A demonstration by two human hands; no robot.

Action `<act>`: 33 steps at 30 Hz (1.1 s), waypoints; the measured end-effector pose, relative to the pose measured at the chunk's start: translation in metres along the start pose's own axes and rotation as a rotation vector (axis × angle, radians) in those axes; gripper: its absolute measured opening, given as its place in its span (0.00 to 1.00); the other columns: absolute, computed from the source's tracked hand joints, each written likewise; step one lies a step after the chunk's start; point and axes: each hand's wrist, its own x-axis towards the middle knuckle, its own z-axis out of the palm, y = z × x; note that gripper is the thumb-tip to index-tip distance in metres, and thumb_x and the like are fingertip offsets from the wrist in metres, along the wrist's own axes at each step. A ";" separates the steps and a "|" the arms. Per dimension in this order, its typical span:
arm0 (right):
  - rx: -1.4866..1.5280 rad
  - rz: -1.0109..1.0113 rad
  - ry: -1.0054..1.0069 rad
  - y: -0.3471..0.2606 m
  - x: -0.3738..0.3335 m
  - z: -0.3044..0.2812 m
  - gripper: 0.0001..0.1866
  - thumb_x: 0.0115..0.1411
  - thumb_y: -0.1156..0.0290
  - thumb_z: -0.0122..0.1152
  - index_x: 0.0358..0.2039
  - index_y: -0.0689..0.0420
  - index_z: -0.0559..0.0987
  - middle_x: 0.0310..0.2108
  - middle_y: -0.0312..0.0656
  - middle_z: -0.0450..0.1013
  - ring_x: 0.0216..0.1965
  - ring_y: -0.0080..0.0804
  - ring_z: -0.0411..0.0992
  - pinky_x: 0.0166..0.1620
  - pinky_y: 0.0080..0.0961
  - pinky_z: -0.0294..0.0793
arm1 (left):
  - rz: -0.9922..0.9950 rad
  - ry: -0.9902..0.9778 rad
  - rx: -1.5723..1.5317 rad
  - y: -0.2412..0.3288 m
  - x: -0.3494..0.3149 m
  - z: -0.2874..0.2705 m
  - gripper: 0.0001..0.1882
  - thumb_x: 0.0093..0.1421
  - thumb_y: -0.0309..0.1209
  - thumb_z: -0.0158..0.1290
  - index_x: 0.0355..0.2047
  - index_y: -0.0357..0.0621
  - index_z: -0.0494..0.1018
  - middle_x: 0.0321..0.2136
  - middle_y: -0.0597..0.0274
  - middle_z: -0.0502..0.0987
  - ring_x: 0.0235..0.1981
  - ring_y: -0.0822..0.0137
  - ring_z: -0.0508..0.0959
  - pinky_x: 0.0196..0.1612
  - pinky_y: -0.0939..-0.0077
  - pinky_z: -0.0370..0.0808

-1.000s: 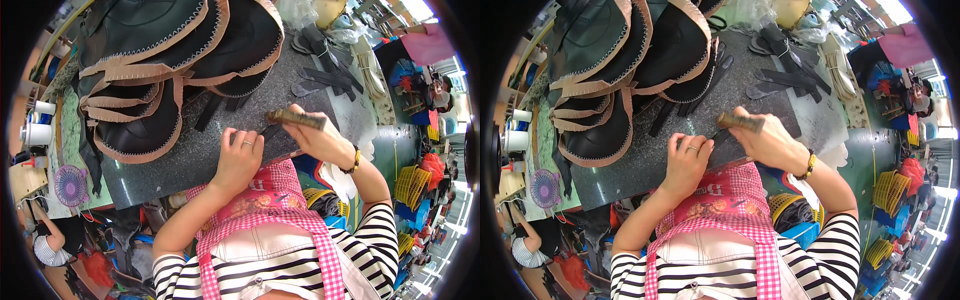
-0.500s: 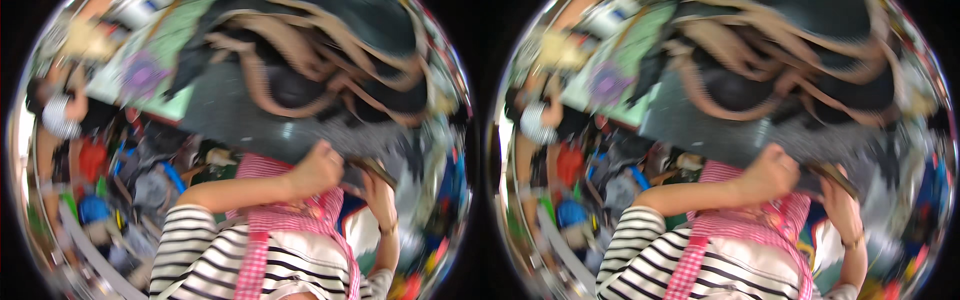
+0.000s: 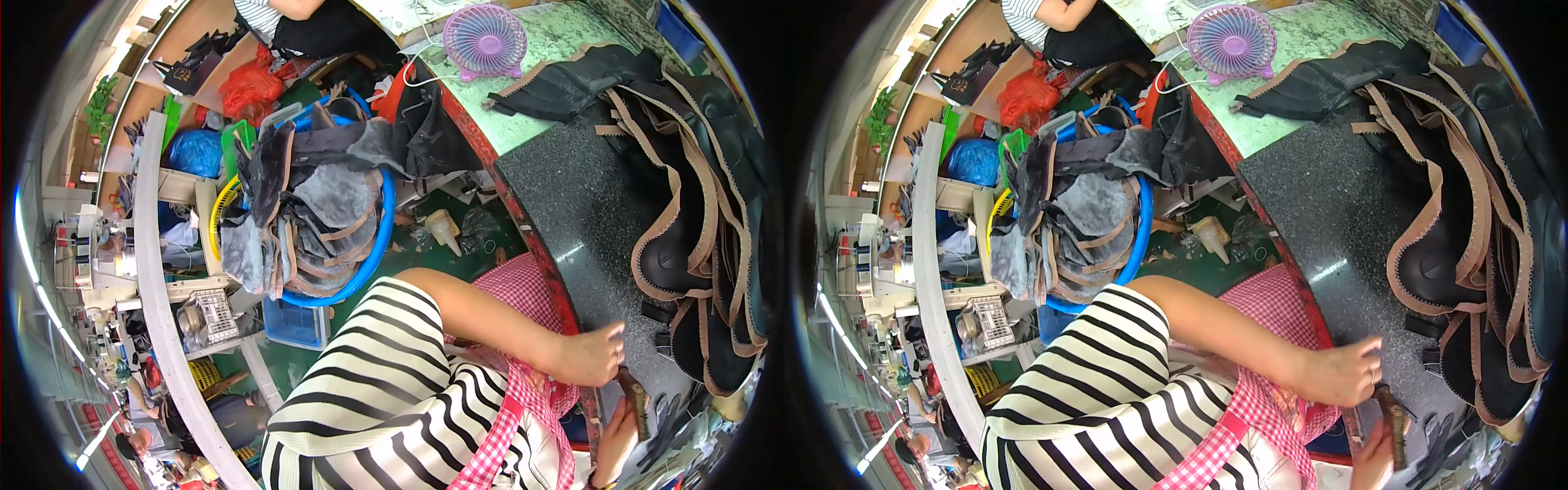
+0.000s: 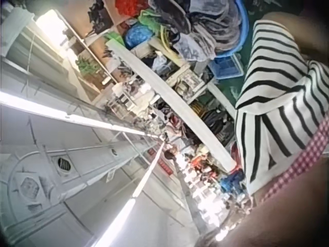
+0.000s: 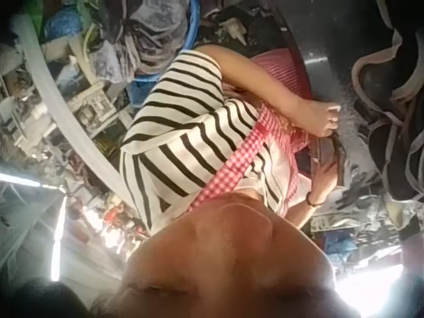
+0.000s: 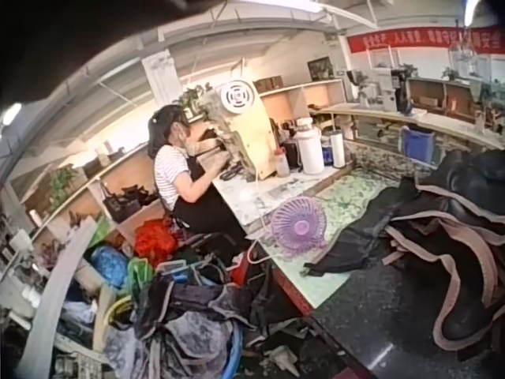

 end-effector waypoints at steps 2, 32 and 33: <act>0.121 -0.015 0.119 0.003 0.002 0.002 0.19 0.72 0.68 0.47 0.52 0.73 0.71 0.46 0.63 0.75 0.45 0.57 0.73 0.50 0.40 0.70 | 0.064 0.015 0.046 0.003 0.002 -0.002 0.12 0.48 0.37 0.53 0.23 0.40 0.78 0.28 0.59 0.78 0.35 0.60 0.75 0.59 0.41 0.63; -0.241 0.057 0.154 -0.031 -0.003 -0.019 0.11 0.68 0.70 0.53 0.47 0.60 0.75 0.39 0.50 0.75 0.38 0.45 0.75 0.41 0.38 0.72 | -0.038 -0.163 -0.237 -0.032 0.004 -0.022 0.09 0.54 0.32 0.55 0.36 0.53 0.81 0.35 0.70 0.76 0.42 0.69 0.74 0.61 0.51 0.61; -0.609 -0.214 0.175 -0.016 -0.006 -0.008 0.10 0.67 0.71 0.54 0.47 0.59 0.75 0.33 0.48 0.75 0.32 0.43 0.76 0.36 0.38 0.73 | -0.076 -0.096 -0.269 -0.030 0.003 -0.015 0.08 0.54 0.32 0.57 0.36 0.53 0.81 0.33 0.71 0.76 0.41 0.69 0.74 0.60 0.52 0.62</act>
